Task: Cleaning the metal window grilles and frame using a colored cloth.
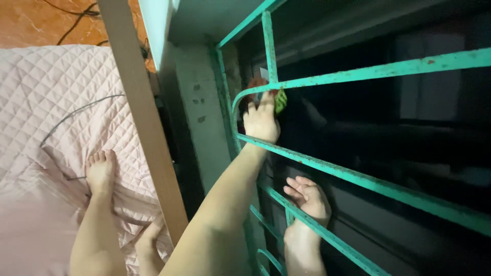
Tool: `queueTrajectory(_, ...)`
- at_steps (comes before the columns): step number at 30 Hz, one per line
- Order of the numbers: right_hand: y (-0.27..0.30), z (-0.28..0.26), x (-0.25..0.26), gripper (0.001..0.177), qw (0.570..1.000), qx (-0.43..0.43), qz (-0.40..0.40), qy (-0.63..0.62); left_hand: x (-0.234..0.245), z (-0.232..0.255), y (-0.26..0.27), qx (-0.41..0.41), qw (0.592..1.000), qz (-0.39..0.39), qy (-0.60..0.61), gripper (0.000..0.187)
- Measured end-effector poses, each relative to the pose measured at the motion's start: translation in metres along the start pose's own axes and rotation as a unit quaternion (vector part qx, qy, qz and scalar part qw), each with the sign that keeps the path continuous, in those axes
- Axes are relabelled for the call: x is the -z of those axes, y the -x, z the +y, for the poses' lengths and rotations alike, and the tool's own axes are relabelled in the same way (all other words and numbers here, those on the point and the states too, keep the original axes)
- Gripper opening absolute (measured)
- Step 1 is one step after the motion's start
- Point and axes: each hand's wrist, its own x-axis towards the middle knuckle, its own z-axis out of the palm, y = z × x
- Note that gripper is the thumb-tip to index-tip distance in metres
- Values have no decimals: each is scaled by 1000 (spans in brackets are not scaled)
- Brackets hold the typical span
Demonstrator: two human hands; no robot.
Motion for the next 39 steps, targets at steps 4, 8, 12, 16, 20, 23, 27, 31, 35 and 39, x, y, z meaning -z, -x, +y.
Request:
queueTrajectory(4,3,-1,-2,27,1000,15,-5,11,19,0,27,-27,990,-140,25,61)
queueTrajectory(8,2,2,0,27,999,37,-8,-7,37,14,4,24,990,21,136,76)
queueTrajectory(12,-3,6,6,29,1000,18,-1,0,27,25,-32,20,977,136,163,71)
queueTrajectory(16,-11,7,5,32,1000,6,25,17,24,30,-44,97,983,34,151,66)
queueTrajectory(20,-3,2,1,29,999,-14,31,11,1,13,-38,41,989,75,123,60)
queueTrajectory(23,2,0,-2,28,999,14,36,29,19,7,-32,40,992,-8,122,69)
queueTrajectory(27,1,3,-1,27,1000,10,23,6,19,-10,-7,-31,996,-5,81,66)
queueTrajectory(31,8,-4,-5,27,999,30,21,20,23,-15,17,-91,991,-64,77,50)
queueTrajectory(35,9,-6,-5,27,1000,23,15,-3,43,-2,34,-114,973,-194,39,31)
queueTrajectory(39,3,0,-2,27,999,44,-5,-17,28,-5,43,-167,964,-207,8,26)
